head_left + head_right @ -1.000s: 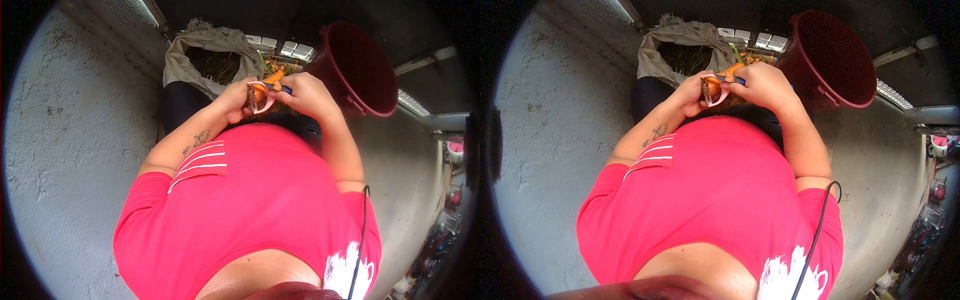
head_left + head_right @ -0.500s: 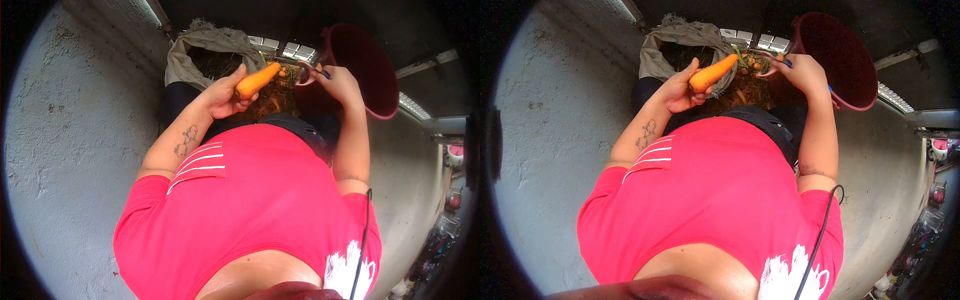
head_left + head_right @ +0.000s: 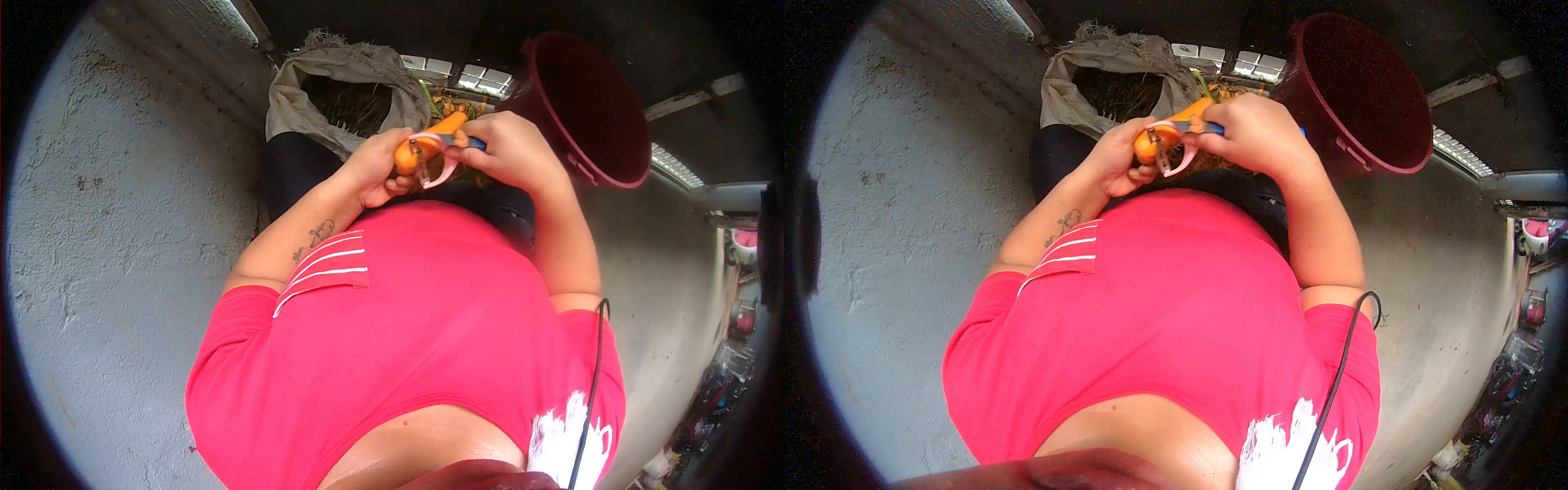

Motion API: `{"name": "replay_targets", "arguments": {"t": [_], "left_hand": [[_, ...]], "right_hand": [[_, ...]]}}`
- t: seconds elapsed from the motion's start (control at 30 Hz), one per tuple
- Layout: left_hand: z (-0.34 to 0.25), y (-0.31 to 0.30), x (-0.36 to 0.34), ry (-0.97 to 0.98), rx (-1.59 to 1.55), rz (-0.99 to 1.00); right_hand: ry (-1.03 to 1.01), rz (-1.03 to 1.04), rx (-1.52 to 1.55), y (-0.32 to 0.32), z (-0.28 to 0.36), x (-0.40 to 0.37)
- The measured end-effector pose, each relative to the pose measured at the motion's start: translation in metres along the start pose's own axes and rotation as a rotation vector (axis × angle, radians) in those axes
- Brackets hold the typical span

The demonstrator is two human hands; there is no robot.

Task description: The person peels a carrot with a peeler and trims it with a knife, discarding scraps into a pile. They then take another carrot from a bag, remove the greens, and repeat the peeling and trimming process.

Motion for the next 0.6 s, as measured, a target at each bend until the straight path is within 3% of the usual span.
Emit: {"name": "replay_targets", "arguments": {"t": [0.13,0.23,0.37,0.47,0.6], "left_hand": [[0.003,-0.005,-0.008,-0.057,0.114,0.086],[0.002,-0.011,-0.012,-0.071,0.094,0.079],[-0.005,-0.012,-0.015,-0.088,0.042,0.102],[-0.015,-0.007,-0.015,-0.03,0.098,0.013],[-0.005,-0.017,0.005,-0.04,0.114,-0.088]], "right_hand": [[-0.015,-0.004,0.045,-0.003,-0.027,0.004],[0.109,-0.003,0.168,-0.006,-0.074,0.009],[0.287,-0.084,-0.148,-0.009,-0.125,0.005],[0.362,-0.108,-0.11,-0.023,-0.1,0.001],[0.105,-0.026,0.149,-0.006,-0.031,0.002]]}}
Point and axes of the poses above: each hand's wrist, its own x-axis towards the middle knuckle, its own y-axis out of the palm, z = x × y, the point moved 6 cm from there along x, towards the middle knuckle, and after that the axes turned 3 degrees about x, right-handed, at the moved point
